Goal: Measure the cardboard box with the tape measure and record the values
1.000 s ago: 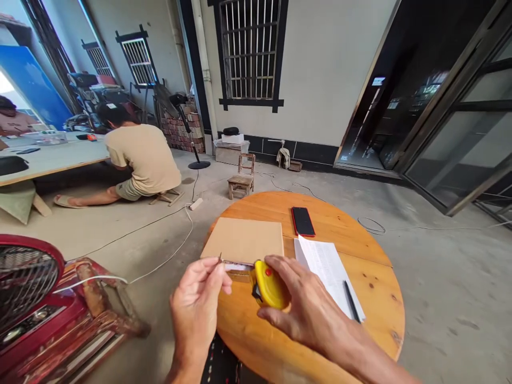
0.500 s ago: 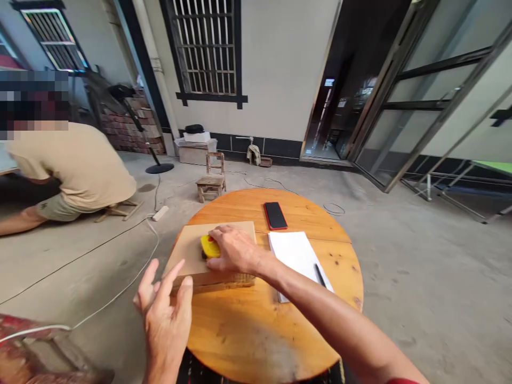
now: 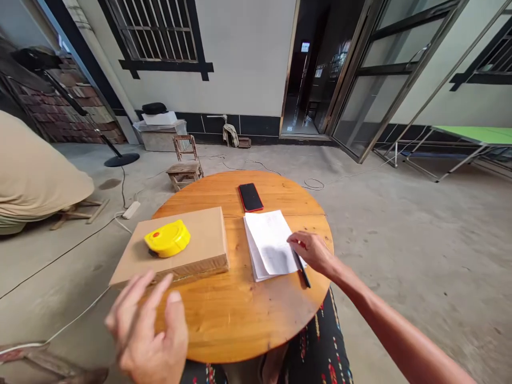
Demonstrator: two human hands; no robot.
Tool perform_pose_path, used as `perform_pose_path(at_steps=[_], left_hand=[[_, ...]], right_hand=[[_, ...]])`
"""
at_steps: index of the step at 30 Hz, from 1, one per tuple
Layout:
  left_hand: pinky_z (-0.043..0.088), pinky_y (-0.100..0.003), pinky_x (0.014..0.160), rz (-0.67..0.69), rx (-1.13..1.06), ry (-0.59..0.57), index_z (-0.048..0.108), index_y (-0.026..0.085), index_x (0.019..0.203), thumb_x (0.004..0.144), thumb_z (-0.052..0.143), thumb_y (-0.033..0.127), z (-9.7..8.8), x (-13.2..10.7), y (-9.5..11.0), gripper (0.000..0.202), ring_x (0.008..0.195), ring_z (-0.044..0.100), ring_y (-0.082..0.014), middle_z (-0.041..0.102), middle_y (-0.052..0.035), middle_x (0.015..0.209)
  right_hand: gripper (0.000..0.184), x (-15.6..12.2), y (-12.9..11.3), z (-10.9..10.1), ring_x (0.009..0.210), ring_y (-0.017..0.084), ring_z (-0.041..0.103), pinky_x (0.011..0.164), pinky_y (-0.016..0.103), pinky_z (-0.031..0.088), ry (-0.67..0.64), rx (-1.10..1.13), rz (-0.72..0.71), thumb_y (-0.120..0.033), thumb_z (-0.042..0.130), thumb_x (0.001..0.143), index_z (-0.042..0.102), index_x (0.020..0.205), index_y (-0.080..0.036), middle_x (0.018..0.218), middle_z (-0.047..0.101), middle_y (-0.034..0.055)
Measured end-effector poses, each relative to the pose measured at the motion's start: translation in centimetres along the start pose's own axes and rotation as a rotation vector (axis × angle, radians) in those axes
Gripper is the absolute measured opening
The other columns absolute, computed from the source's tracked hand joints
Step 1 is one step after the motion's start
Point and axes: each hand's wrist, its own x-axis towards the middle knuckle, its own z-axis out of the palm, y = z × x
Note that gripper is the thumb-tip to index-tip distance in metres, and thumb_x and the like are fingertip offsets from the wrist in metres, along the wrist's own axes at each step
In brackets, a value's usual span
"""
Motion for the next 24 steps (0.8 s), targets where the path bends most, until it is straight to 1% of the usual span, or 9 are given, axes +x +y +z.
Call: perform_pose_path(at_steps=[3,6,8,11,13,15,17,20,24], left_hand=[[0.043,-0.049,0.106,0.247,-0.166,-0.257,0.063,0.022,0.117,0.085,0.056,0.006,2.2,-0.7,5.4,0.036,0.128,0.05,-0.0294,0.061,-0.0099,0.128],[0.043,-0.05,0.105,0.437,-0.226,-0.545,0.061,0.019,0.118,0.087,0.05,0.003,5.2,-1.7,9.1,0.037,0.131,0.046,-0.0296,0.06,-0.0109,0.131],[0.044,-0.053,0.103,0.461,-0.206,-0.684,0.063,0.017,0.113,0.087,0.05,0.005,7.1,-2.6,10.0,0.031,0.124,0.051,-0.0302,0.064,-0.0107,0.124],[0.052,-0.049,0.091,0.371,-0.129,-0.827,0.065,0.016,0.099,0.087,0.051,0.007,8.9,-4.2,9.3,0.02,0.103,0.061,-0.0272,0.069,-0.009,0.103],[0.054,-0.047,0.087,0.322,-0.104,-0.862,0.064,0.016,0.096,0.087,0.051,0.007,9.2,-5.3,8.4,0.019,0.097,0.061,-0.0253,0.068,-0.0085,0.101],[0.053,-0.045,0.091,0.299,-0.12,-0.855,0.064,0.016,0.101,0.087,0.05,0.006,9.2,-6.2,7.5,0.022,0.103,0.06,-0.0247,0.067,-0.0094,0.107],[0.052,-0.043,0.096,0.279,-0.154,-0.843,0.063,0.016,0.105,0.087,0.05,0.004,9.1,-6.9,7.0,0.026,0.108,0.058,-0.0238,0.065,-0.01,0.112],[0.051,-0.042,0.097,0.241,-0.182,-0.817,0.064,0.015,0.106,0.086,0.049,0.002,9.1,-7.6,6.7,0.028,0.109,0.057,-0.023,0.063,-0.0102,0.113],[0.052,-0.042,0.096,0.214,-0.204,-0.781,0.065,0.016,0.106,0.088,0.048,0.003,9.4,-7.8,6.5,0.028,0.108,0.057,-0.0229,0.063,-0.0101,0.111]], right_hand=[[0.027,-2.7,2.8,0.4,0.071,0.016,0.065,0.064,0.025,0.044,-0.058,-0.041,-0.017,-0.012,0.049,0.088,0.075,0.091,-0.021,0.087,0.07,0.0055],[0.036,-4.2,3.5,0.8,0.071,0.016,0.065,0.061,0.025,0.045,-0.135,-0.212,-0.12,-0.006,0.047,0.088,0.073,0.105,-0.024,0.101,0.068,0.0079],[0.035,-4.7,3.8,0.9,0.074,0.018,0.065,0.061,0.026,0.046,-0.164,-0.333,-0.204,-0.005,0.046,0.089,0.072,0.104,-0.023,0.105,0.066,0.0091],[0.027,-5.1,4.4,0.7,0.082,0.02,0.066,0.067,0.028,0.049,-0.17,-0.378,-0.313,-0.006,0.048,0.091,0.07,0.093,-0.02,0.106,0.065,0.01],[0.025,-5.2,4.9,0.5,0.084,0.02,0.066,0.07,0.03,0.051,-0.178,-0.375,-0.369,-0.005,0.047,0.091,0.068,0.09,-0.019,0.113,0.063,0.0111],[0.026,-5.3,5.5,0.1,0.083,0.02,0.066,0.071,0.032,0.052,-0.182,-0.343,-0.419,-0.004,0.045,0.09,0.066,0.092,-0.019,0.118,0.063,0.0122],[0.025,-5.5,5.6,-0.5,0.079,0.02,0.067,0.071,0.033,0.052,-0.159,-0.244,-0.427,-0.007,0.043,0.092,0.065,0.097,-0.019,0.11,0.067,0.0124],[0.017,-6.0,4.8,-1.8,0.071,0.018,0.067,0.067,0.03,0.053,-0.019,0.058,-0.256,-0.018,0.045,0.095,0.06,0.102,-0.02,0.089,0.07,0.0076],[0.018,-7.0,2.5,-2.6,0.071,0.018,0.066,0.064,0.029,0.054,0.147,0.566,-0.01,-0.032,0.05,0.096,0.064,0.098,-0.022,0.088,0.069,0.0063]])
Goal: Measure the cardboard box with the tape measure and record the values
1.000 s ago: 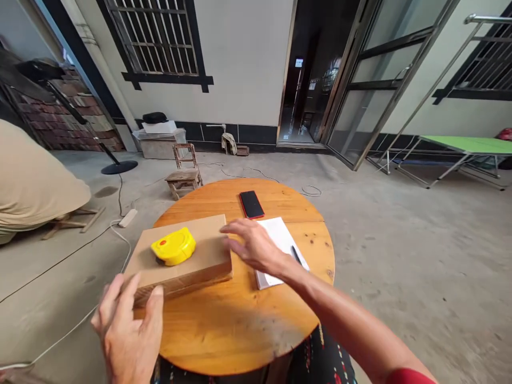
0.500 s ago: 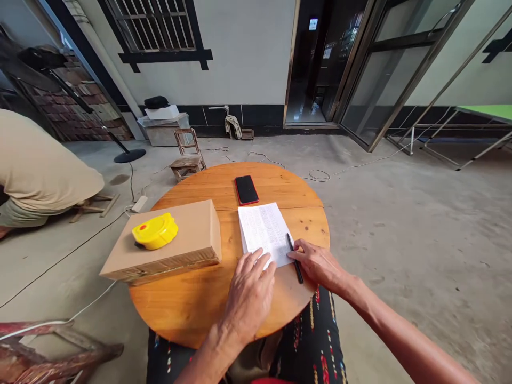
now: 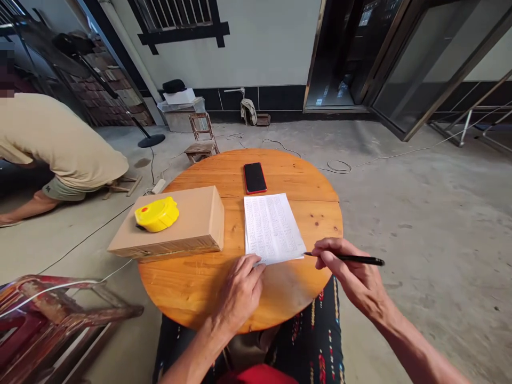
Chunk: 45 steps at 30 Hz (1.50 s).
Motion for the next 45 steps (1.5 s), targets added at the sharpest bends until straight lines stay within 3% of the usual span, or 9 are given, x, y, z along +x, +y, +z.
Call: perform_pose_path(at_steps=[3,6,8,12,17,19,23,29,45], left_hand=[[0.052,-0.043,0.096,-0.001,-0.002,-0.005,0.065,0.017,0.109,0.089,0.048,0.004,-0.1,0.0,-0.1,0.03,0.108,0.057,-0.0235,0.063,-0.0104,0.111],[0.052,-0.042,0.095,0.004,0.014,-0.019,0.065,0.017,0.112,0.085,0.047,-0.001,-0.2,0.1,0.0,0.037,0.109,0.056,-0.0244,0.062,-0.0103,0.113],[0.053,-0.042,0.095,-0.011,0.033,-0.02,0.065,0.017,0.11,0.083,0.046,-0.002,-0.2,0.1,0.4,0.038,0.109,0.056,-0.0247,0.062,-0.0104,0.113],[0.054,-0.044,0.091,-0.08,0.082,0.008,0.067,0.016,0.098,0.083,0.048,-0.001,0.2,0.2,1.3,0.03,0.106,0.057,-0.0263,0.063,-0.0113,0.109],[0.055,-0.044,0.087,-0.093,0.112,0.007,0.066,0.015,0.098,0.083,0.051,0.0,0.2,0.3,1.6,0.026,0.101,0.057,-0.0263,0.064,-0.0108,0.107],[0.055,-0.043,0.085,-0.09,0.121,-0.003,0.065,0.014,0.104,0.084,0.05,0.001,0.1,0.3,1.4,0.029,0.099,0.057,-0.0256,0.064,-0.0107,0.107],[0.055,-0.041,0.085,-0.085,0.12,0.017,0.065,0.015,0.107,0.083,0.047,0.0,0.2,0.4,1.3,0.034,0.1,0.056,-0.0251,0.064,-0.0108,0.108],[0.055,-0.042,0.084,-0.104,0.105,0.033,0.066,0.015,0.105,0.083,0.05,0.001,0.3,0.5,1.3,0.03,0.098,0.057,-0.026,0.064,-0.0105,0.107],[0.054,-0.043,0.085,-0.124,0.045,0.033,0.067,0.015,0.101,0.084,0.05,0.001,0.2,0.6,1.2,0.027,0.099,0.057,-0.0256,0.065,-0.0102,0.106]], right_hand=[[0.032,-0.5,-0.4,1.5,0.072,0.017,0.062,0.064,0.031,0.053,0.019,0.196,0.023,-0.04,0.043,0.099,0.07,0.099,-0.022,0.096,0.065,0.0072],[0.038,-0.5,0.5,3.2,0.059,0.014,0.054,0.058,0.028,0.048,0.034,0.152,0.065,-0.047,0.043,0.098,0.071,0.1,-0.022,0.071,0.059,0.0012],[0.034,-0.3,1.1,4.1,0.056,0.014,0.055,0.057,0.027,0.047,0.011,0.151,0.112,-0.047,0.049,0.096,0.07,0.094,-0.021,0.061,0.057,-0.0012],[0.023,0.2,2.2,5.5,0.061,0.015,0.062,0.06,0.026,0.049,-0.082,0.156,0.158,-0.04,0.061,0.091,0.066,0.084,-0.019,0.067,0.067,0.0013],[0.025,0.7,2.9,6.7,0.065,0.016,0.065,0.064,0.027,0.051,-0.162,0.102,0.152,-0.037,0.052,0.096,0.068,0.101,-0.018,0.069,0.069,0.0023],[0.026,0.9,2.9,7.1,0.061,0.015,0.062,0.061,0.027,0.05,-0.172,0.066,0.148,-0.037,0.051,0.095,0.068,0.098,-0.018,0.066,0.067,0.0019],[0.023,1.3,2.6,7.8,0.049,0.013,0.052,0.049,0.024,0.044,-0.144,-0.028,0.137,-0.034,0.05,0.093,0.065,0.087,-0.018,0.054,0.057,-0.0019],[0.022,1.5,2.6,8.4,0.049,0.011,0.047,0.045,0.022,0.038,-0.137,-0.065,0.148,-0.031,0.048,0.092,0.061,0.08,-0.019,0.058,0.055,-0.002],[0.02,1.5,2.9,8.7,0.064,0.015,0.06,0.059,0.025,0.047,-0.198,-0.149,0.046,-0.025,0.048,0.094,0.065,0.085,-0.018,0.074,0.068,0.0034]])
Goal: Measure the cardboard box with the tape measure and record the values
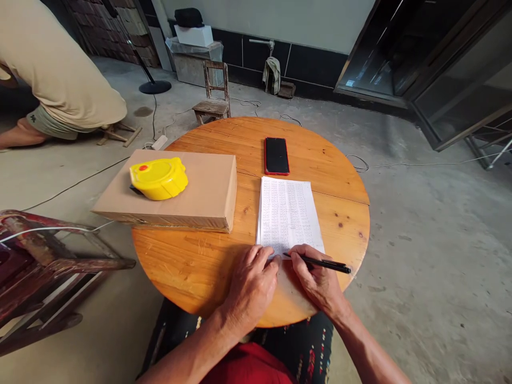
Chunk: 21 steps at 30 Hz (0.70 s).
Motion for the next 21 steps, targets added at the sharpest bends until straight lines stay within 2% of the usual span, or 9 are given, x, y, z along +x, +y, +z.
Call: perform_pose_path(at_steps=[11,14,21], left_hand=[[0.054,-0.042,0.085,-0.004,-0.022,0.029,0.068,0.015,0.096,0.084,0.051,0.001,0.12,0.0,-0.1,0.025,0.098,0.056,-0.0249,0.065,-0.0093,0.104],[0.055,-0.042,0.083,0.002,-0.02,0.034,0.068,0.015,0.096,0.084,0.052,0.001,0.04,0.03,-0.13,0.024,0.097,0.057,-0.0249,0.065,-0.0093,0.104],[0.055,-0.042,0.08,0.017,-0.007,0.032,0.068,0.015,0.099,0.081,0.053,0.0,0.0,0.05,-0.12,0.028,0.095,0.055,-0.0254,0.065,-0.0094,0.104]], right_hand=[[0.02,0.11,-0.1,-0.02,0.061,0.013,0.057,0.059,0.024,0.044,0.001,-0.036,-0.061,-0.023,0.048,0.093,0.064,0.083,-0.016,0.071,0.066,0.0025],[0.02,0.05,-0.05,-0.12,0.063,0.014,0.058,0.06,0.024,0.044,-0.023,0.006,-0.04,-0.024,0.048,0.093,0.064,0.081,-0.017,0.071,0.066,0.0022],[0.02,-0.26,0.25,-0.17,0.051,0.011,0.048,0.049,0.023,0.039,0.049,0.079,0.054,-0.027,0.049,0.093,0.063,0.083,-0.018,0.06,0.056,-0.0023]])
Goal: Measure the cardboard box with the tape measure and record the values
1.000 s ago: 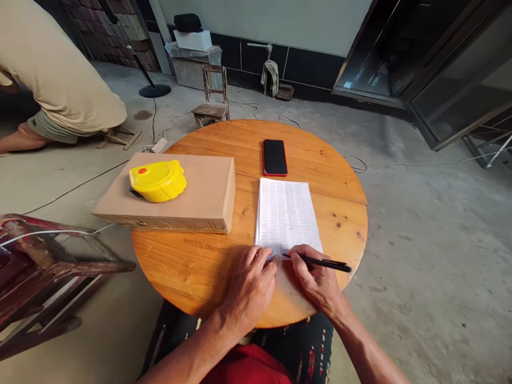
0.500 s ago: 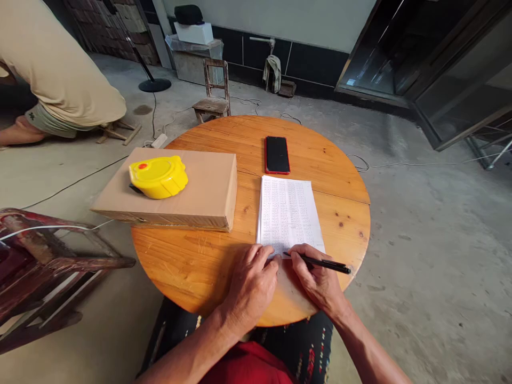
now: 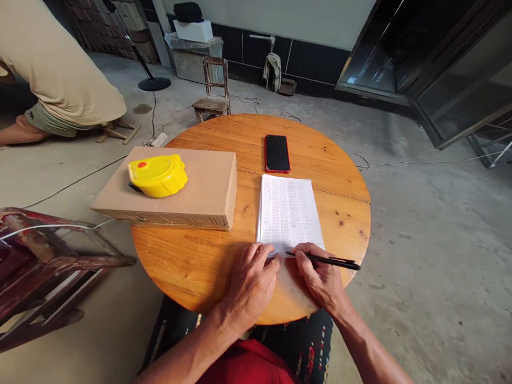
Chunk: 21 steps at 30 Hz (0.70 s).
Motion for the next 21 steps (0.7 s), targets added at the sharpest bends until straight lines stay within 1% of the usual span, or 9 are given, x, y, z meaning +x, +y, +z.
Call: perform_pose_path(at_steps=[8,16,21], left_hand=[[0.056,-0.043,0.079,-0.005,0.007,-0.009,0.069,0.015,0.099,0.08,0.053,-0.001,-0.01,0.21,0.0,0.03,0.094,0.056,-0.0255,0.065,-0.0099,0.105],[0.055,-0.041,0.081,-0.011,-0.009,-0.017,0.069,0.015,0.097,0.081,0.053,-0.001,0.03,0.2,-0.02,0.028,0.096,0.056,-0.0257,0.064,-0.0104,0.105],[0.054,-0.041,0.083,-0.017,-0.022,-0.023,0.069,0.015,0.099,0.083,0.053,0.0,0.09,0.16,-0.09,0.028,0.098,0.055,-0.025,0.064,-0.0105,0.106]], right_hand=[[0.02,0.12,-0.26,0.22,0.059,0.012,0.056,0.057,0.022,0.044,0.005,-0.049,-0.052,-0.025,0.05,0.092,0.064,0.081,-0.017,0.068,0.064,0.0007],[0.019,0.13,-0.35,0.24,0.058,0.012,0.056,0.055,0.022,0.044,0.003,-0.072,-0.069,-0.023,0.05,0.092,0.064,0.081,-0.017,0.069,0.065,0.0014],[0.018,0.13,-0.31,0.23,0.057,0.012,0.056,0.055,0.023,0.044,0.012,-0.099,-0.089,-0.022,0.05,0.092,0.065,0.082,-0.017,0.069,0.066,0.0019]])
